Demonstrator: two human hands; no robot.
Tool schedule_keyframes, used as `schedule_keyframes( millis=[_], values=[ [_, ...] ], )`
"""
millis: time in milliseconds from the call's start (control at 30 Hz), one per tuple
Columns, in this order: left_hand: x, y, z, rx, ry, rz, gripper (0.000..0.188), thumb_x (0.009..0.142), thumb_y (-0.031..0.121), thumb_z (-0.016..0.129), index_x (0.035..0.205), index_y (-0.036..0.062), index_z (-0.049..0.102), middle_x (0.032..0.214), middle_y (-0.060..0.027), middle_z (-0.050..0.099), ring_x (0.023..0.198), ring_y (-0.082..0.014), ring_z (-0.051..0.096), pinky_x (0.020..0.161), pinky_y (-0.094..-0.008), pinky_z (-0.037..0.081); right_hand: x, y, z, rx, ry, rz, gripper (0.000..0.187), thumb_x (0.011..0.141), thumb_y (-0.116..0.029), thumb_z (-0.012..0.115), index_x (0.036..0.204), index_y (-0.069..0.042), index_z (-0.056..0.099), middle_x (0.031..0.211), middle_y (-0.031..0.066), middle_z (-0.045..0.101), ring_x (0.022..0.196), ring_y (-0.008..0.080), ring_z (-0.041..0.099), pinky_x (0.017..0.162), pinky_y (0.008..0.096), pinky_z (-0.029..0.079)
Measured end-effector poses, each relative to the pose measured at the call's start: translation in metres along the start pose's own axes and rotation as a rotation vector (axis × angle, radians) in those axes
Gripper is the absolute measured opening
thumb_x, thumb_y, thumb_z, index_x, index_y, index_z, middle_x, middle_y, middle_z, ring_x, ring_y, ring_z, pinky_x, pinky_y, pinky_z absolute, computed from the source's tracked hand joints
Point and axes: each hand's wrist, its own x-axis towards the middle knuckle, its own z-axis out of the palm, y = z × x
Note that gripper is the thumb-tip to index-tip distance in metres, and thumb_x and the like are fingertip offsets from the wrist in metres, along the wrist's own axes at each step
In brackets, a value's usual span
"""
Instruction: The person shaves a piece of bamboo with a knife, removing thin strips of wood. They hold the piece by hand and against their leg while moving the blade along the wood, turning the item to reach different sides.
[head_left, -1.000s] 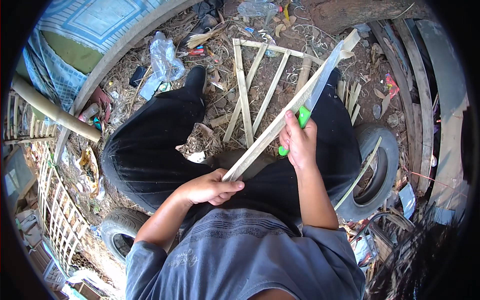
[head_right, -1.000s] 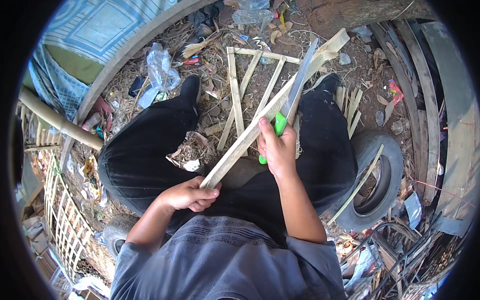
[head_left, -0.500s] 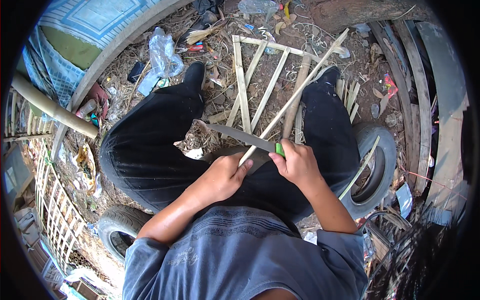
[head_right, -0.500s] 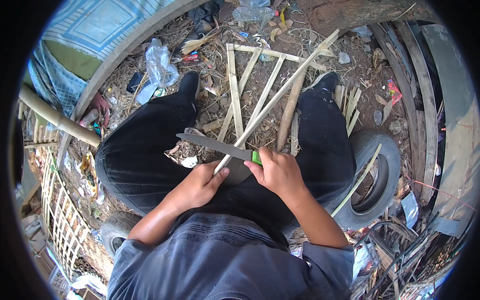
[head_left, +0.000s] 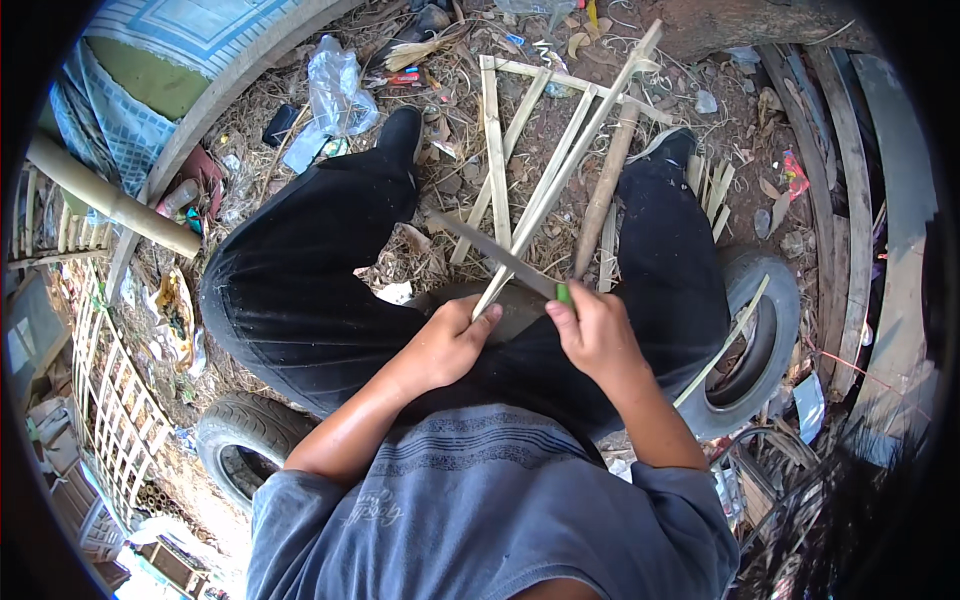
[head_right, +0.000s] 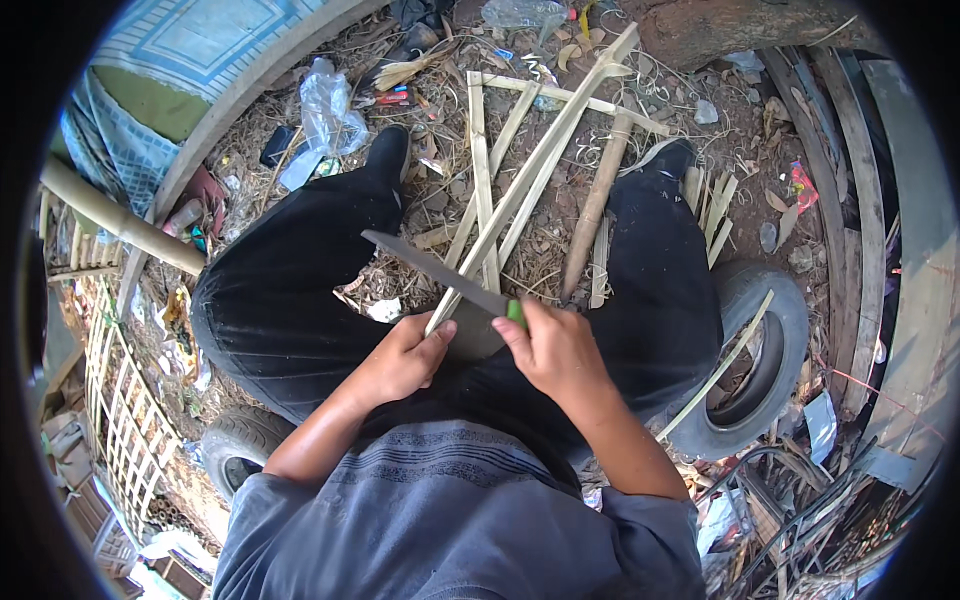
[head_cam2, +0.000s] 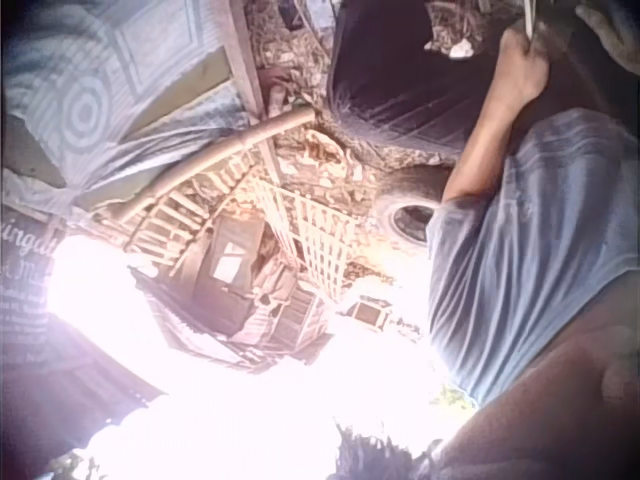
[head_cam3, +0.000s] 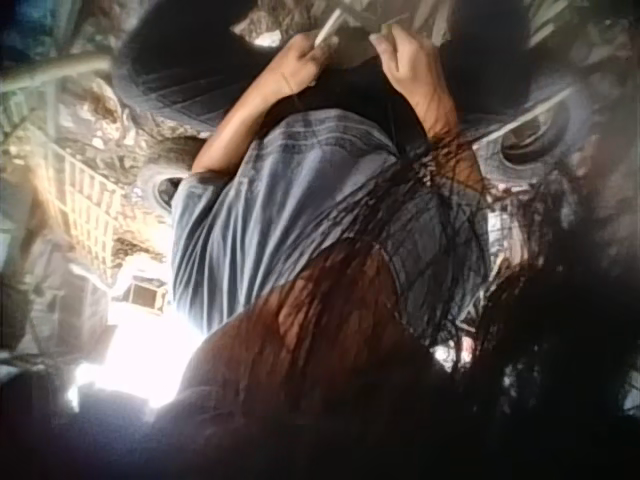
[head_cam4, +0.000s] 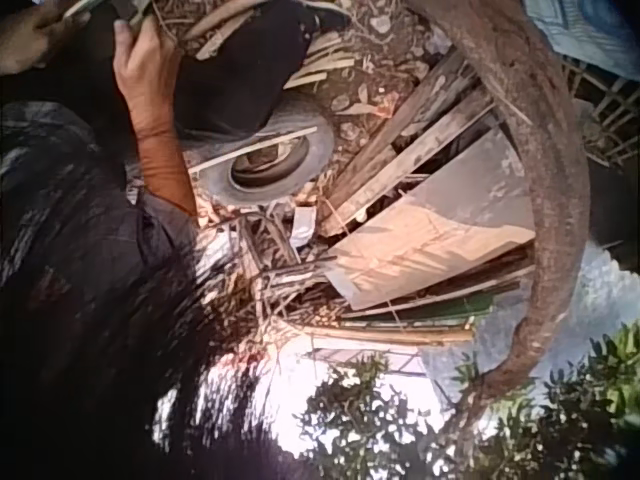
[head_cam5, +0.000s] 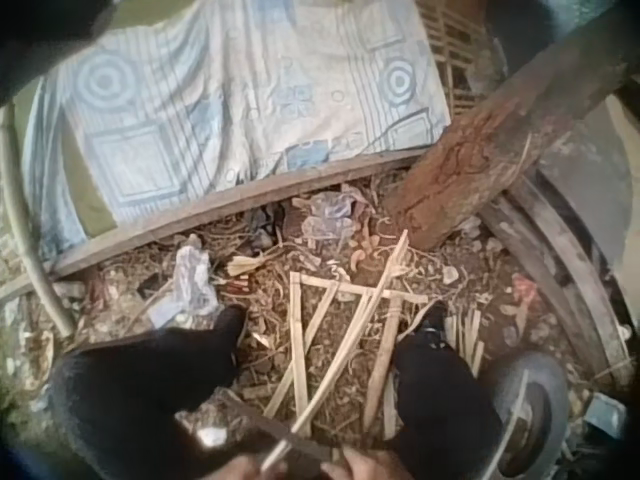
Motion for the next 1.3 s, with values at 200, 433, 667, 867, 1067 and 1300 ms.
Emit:
schedule_keyframes(
  millis=[200, 433, 667, 867, 1067, 1300],
  values=[
    [-0.012, 0.01, -0.001, 0.275, 0.051, 0.123, 0.033, 0.1, 0.023, 0.044, 0.079, -0.0015, 0.051, 0.053, -0.0014, 0.044, 0.049, -0.0104, 0.042, 0.047, -0.0315, 0.037, 0.025, 0.048, 0.015, -0.109, 0.003, -0.003, 0.041, 0.092, -0.038, 0.055, 0.079, 0.001, 0.054, 0.063, 0.0214, 0.057, 0.064, 0.0446, 0.058, 0.057, 0.0488, 0.045],
    [-0.024, -0.019, 0.004, 0.148, 0.062, 0.037, 0.036, 0.1, 0.025, 0.043, 0.074, 0.0015, 0.046, 0.053, 0.0009, 0.043, 0.046, -0.0078, 0.042, 0.044, -0.0278, 0.036, 0.04, 0.067, -0.059, -0.21, 0.222, 0.313, 0.043, 0.094, -0.037, 0.051, 0.078, 0.002, 0.06, 0.061, 0.0223, 0.057, 0.064, 0.043, 0.06, 0.056, 0.0478, 0.045],
    [-0.026, 0.005, -0.004, -0.171, -0.172, -0.219, 0.036, 0.102, 0.028, 0.04, 0.074, 0.0058, 0.042, 0.053, 0.0036, 0.036, 0.042, -0.0065, 0.035, 0.04, -0.0251, 0.033, 0.038, 0.071, 0.001, -0.111, 0.072, 0.201, 0.048, 0.093, -0.044, 0.05, 0.078, 0.001, 0.059, 0.066, 0.025, 0.059, 0.068, 0.046, 0.059, 0.06, 0.0501, 0.047],
    [-0.041, -0.02, -0.008, -0.473, -0.242, -0.439, 0.037, 0.102, 0.031, 0.041, 0.072, 0.009, 0.038, 0.055, 0.0039, 0.031, 0.045, -0.0071, 0.029, 0.039, -0.0247, 0.028, 0.038, 0.079, -0.056, -0.282, 0.083, 0.306, 0.043, 0.095, -0.039, 0.049, 0.081, 0.0, 0.061, 0.064, 0.0204, 0.059, 0.066, 0.0417, 0.06, 0.058, 0.0466, 0.046],
    [-0.025, 0.008, 0.007, -0.372, -0.217, -0.353, 0.036, 0.102, 0.03, 0.039, 0.073, 0.0084, 0.038, 0.055, 0.0035, 0.032, 0.044, -0.0063, 0.028, 0.039, -0.0241, 0.028, 0.009, 0.017, 0.013, -0.041, -0.165, -0.063, 0.038, 0.088, -0.035, 0.061, 0.074, -0.001, 0.054, 0.063, 0.0197, 0.057, 0.063, 0.0407, 0.06, 0.056, 0.0468, 0.046],
    [-0.037, -0.009, 0.01, -0.336, -0.262, -0.508, 0.036, 0.101, 0.028, 0.042, 0.072, 0.0068, 0.042, 0.056, 0.003, 0.034, 0.044, -0.0063, 0.032, 0.038, -0.0239, 0.028, 0.042, 0.166, -0.062, -0.517, 0.122, 0.444, 0.059, 0.097, -0.049, 0.038, 0.079, 0.002, 0.062, 0.071, 0.0257, 0.061, 0.075, 0.0449, 0.06, 0.065, 0.0503, 0.046]
  ],
)
